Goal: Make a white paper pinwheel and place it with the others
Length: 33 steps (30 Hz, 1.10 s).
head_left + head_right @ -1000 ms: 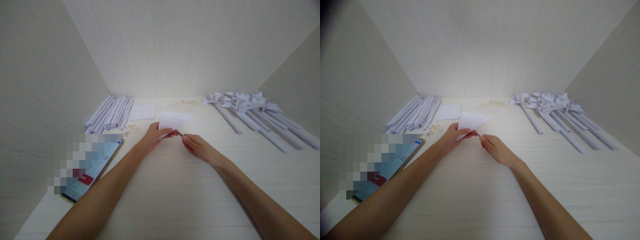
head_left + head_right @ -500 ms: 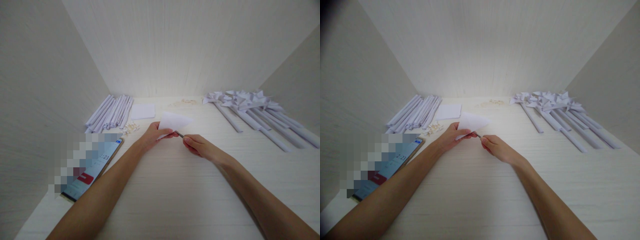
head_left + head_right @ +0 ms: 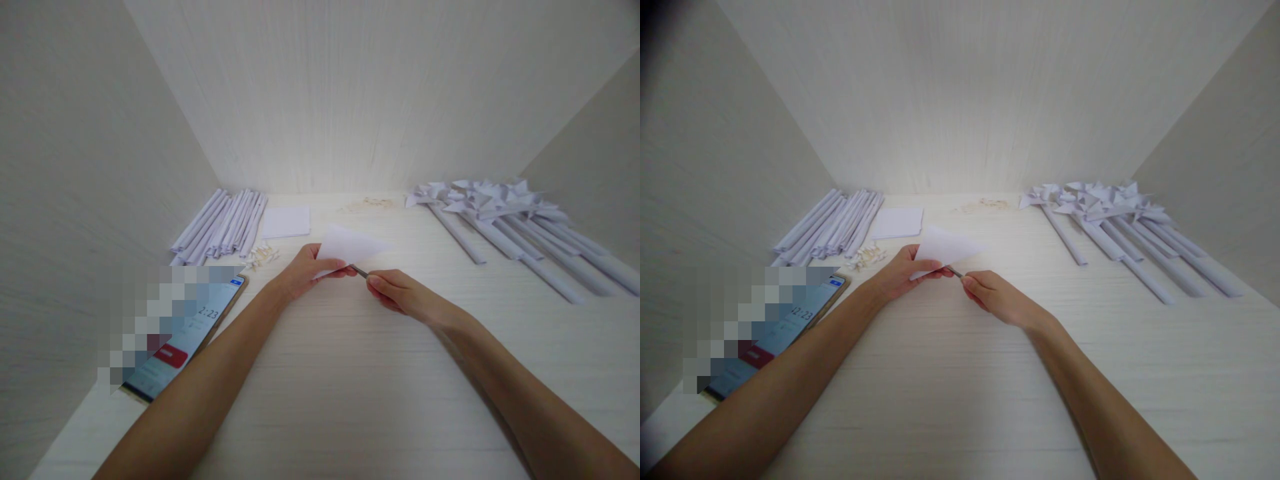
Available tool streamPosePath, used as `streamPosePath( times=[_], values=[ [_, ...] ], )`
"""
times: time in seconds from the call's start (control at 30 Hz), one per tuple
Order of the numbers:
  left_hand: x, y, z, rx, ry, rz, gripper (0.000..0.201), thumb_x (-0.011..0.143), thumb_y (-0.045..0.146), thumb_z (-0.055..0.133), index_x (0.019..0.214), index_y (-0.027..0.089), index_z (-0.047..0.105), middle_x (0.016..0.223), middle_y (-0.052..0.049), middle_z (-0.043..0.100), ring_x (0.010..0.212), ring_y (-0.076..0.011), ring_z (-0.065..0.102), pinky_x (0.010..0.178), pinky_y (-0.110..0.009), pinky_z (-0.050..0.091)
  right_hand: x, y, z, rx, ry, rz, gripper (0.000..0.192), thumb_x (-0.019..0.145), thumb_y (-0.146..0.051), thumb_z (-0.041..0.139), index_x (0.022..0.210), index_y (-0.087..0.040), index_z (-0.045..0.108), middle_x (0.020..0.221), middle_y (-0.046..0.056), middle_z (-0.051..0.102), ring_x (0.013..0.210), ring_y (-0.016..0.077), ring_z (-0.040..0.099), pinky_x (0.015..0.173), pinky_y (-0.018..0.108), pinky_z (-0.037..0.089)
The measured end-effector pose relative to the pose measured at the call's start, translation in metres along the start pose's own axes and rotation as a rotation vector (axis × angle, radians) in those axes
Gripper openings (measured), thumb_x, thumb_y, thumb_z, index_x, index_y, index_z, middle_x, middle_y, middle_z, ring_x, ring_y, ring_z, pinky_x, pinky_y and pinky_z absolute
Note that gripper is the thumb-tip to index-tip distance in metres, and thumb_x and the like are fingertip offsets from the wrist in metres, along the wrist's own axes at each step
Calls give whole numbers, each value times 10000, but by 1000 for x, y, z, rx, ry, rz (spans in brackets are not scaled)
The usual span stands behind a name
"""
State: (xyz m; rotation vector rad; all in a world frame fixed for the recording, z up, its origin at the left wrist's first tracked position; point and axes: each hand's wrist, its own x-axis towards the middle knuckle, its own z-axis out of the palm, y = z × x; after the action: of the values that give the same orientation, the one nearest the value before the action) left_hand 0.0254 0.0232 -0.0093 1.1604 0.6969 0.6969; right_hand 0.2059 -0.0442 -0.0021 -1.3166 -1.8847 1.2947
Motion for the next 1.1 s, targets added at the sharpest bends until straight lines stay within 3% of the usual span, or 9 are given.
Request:
streamPosePath(
  times=[1.1],
  values=[
    [0, 1, 2, -39, 30, -17, 250, 560, 194, 692, 778, 85, 636, 746, -77, 680, 661, -142, 630, 711, -267, 470, 0, -6, -1, -52, 16, 1, 372, 846, -420, 306, 558, -188, 340, 499, -59, 319, 434, 65, 267, 434, 226, 223]
  ],
)
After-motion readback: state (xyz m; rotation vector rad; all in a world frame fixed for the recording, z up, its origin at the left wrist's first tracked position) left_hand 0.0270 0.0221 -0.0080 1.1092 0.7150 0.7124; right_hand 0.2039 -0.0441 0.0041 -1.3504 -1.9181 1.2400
